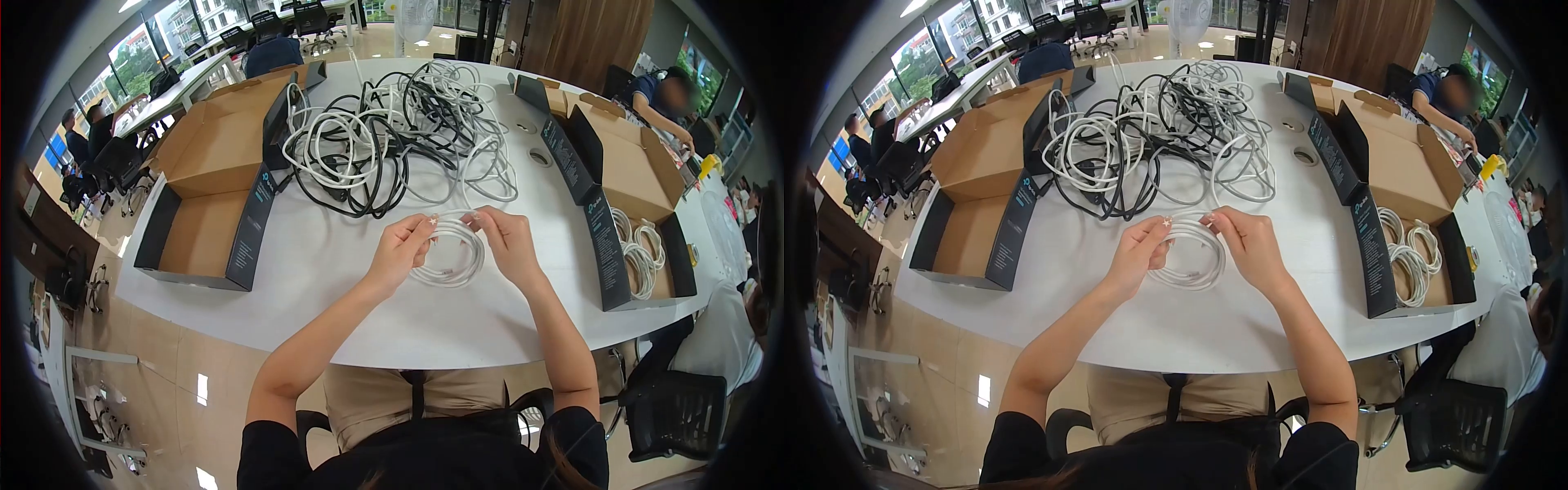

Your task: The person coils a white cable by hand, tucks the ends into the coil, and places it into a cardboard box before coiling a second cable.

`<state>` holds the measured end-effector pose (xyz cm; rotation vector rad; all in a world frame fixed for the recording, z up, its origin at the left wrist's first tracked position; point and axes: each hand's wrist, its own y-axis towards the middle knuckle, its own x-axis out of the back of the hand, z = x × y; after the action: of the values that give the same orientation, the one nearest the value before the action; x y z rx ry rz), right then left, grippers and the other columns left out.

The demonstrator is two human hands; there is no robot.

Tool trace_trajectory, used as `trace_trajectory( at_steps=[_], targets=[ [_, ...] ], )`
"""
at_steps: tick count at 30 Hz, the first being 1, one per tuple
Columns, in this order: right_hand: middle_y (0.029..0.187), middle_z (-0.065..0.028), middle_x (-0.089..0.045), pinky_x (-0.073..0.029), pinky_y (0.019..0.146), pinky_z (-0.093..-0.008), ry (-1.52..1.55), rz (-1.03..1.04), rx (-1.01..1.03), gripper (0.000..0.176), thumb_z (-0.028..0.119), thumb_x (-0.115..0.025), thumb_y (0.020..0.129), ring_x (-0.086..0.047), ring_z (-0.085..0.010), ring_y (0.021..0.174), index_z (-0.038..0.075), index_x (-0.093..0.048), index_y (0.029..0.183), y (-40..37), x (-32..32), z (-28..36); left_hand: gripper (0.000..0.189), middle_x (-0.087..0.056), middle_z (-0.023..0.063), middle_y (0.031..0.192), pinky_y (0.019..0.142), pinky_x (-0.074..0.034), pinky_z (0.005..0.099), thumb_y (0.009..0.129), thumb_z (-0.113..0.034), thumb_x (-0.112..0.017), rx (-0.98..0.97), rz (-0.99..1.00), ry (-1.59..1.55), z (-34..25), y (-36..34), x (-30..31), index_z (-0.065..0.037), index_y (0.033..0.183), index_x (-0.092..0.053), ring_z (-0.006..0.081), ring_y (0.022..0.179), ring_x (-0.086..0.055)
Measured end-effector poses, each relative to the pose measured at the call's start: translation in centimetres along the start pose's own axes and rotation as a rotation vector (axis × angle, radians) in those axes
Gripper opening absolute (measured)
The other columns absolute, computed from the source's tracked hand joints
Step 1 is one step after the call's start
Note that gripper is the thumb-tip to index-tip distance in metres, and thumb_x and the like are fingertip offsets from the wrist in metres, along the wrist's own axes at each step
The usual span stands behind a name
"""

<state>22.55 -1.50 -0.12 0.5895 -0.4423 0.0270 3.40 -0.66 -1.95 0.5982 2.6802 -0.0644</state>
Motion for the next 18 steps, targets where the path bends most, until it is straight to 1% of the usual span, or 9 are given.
trace_trajectory(
  at_steps=[2, 5, 8, 11, 14, 15, 17, 18],
  targets=[
    [0.062, -0.0058, -0.063, -0.037, 0.045, -0.0235, -0.117, 0.014, -0.024, 0.023, 0.013, -0.048, 0.092, -0.045, -0.0094, 0.045, 0.000, -0.065, 0.085, 0.3, 0.8, 1.3, 0.021, -0.028, -0.0083, 0.056, 0.043, -0.016, 0.0203, 0.092, -0.025, -0.052, -0.012, -0.029, 0.014, -0.5, -0.2, -0.4, -0.006, 0.083, -0.053, 0.0024, 0.046, -0.021],
    [0.063, -0.0048, -0.063, -0.035, 0.043, -0.0232, -0.154, -0.029, 0.014, 0.022, 0.012, -0.048, 0.091, -0.043, -0.0093, 0.042, 0.001, -0.064, 0.083, 0.2, 1.0, 1.1, 0.017, -0.029, -0.0085, 0.058, 0.043, -0.016, 0.0199, 0.092, -0.022, -0.052, -0.065, 0.031, 0.035, -0.3, 0.0, -0.1, -0.007, 0.085, -0.054, 0.0019, 0.048, -0.022],
    [0.064, -0.0038, -0.064, -0.034, 0.041, -0.0233, -0.187, -0.083, 0.090, 0.022, 0.012, -0.048, 0.091, -0.040, -0.0086, 0.041, 0.001, -0.064, 0.081, 0.0, 1.0, 1.5, 0.016, -0.030, -0.0085, 0.059, 0.043, -0.017, 0.0196, 0.092, -0.021, -0.051, -0.075, 0.089, 0.071, 0.0, 0.1, 0.2, -0.007, 0.086, -0.055, 0.0015, 0.049, -0.022],
    [0.063, -0.0053, -0.063, -0.034, 0.042, -0.0233, -0.187, -0.097, 0.135, 0.022, 0.012, -0.048, 0.091, -0.038, -0.0085, 0.042, 0.001, -0.064, 0.082, -0.2, 0.4, 0.9, 0.017, -0.029, -0.0085, 0.060, 0.044, -0.017, 0.0196, 0.093, -0.021, -0.050, -0.147, -0.014, 0.164, -0.2, 0.0, 0.0, -0.007, 0.085, -0.054, 0.0013, 0.049, -0.021],
    [0.055, -0.0046, -0.055, -0.032, 0.043, -0.0242, -0.033, -0.065, -0.053, 0.024, 0.013, -0.046, 0.092, -0.036, -0.0085, 0.044, 0.001, -0.064, 0.083, -0.5, -1.2, 0.5, 0.015, -0.030, -0.0082, 0.059, 0.044, -0.017, 0.0197, 0.093, -0.022, -0.049, -0.183, -0.066, 0.009, 0.0, 0.1, 0.6, -0.008, 0.087, -0.052, 0.0013, 0.049, -0.021],
    [0.050, -0.0021, -0.043, -0.030, 0.044, -0.0247, -0.013, 0.043, -0.131, 0.026, 0.014, -0.043, 0.094, -0.033, -0.0087, 0.044, 0.001, -0.064, 0.086, -0.6, -1.1, 0.6, 0.016, -0.029, -0.0081, 0.059, 0.044, -0.017, 0.0198, 0.094, -0.022, -0.048, -0.183, -0.097, -0.028, 0.1, 0.1, 0.6, -0.008, 0.087, -0.051, 0.0016, 0.049, -0.021],
    [0.050, -0.0012, -0.038, -0.029, 0.044, -0.0250, 0.055, 0.065, -0.131, 0.027, 0.015, -0.042, 0.094, -0.031, -0.0087, 0.044, 0.002, -0.064, 0.087, -0.9, -1.6, 0.2, 0.017, -0.029, -0.0079, 0.058, 0.044, -0.018, 0.0202, 0.094, -0.024, -0.047, -0.182, -0.153, -0.099, 0.1, 0.1, 0.6, -0.010, 0.085, -0.049, 0.0020, 0.048, -0.021],
    [0.049, -0.0007, -0.036, -0.029, 0.044, -0.0251, 0.090, 0.076, -0.131, 0.027, 0.015, -0.041, 0.094, -0.029, -0.0087, 0.044, 0.002, -0.064, 0.087, -0.9, -1.8, 0.2, 0.017, -0.029, -0.0077, 0.058, 0.045, -0.018, 0.0202, 0.094, -0.024, -0.046, -0.179, -0.140, -0.133, 0.0, 0.1, 0.5, -0.010, 0.084, -0.048, 0.0023, 0.048, -0.021]
  ],
)
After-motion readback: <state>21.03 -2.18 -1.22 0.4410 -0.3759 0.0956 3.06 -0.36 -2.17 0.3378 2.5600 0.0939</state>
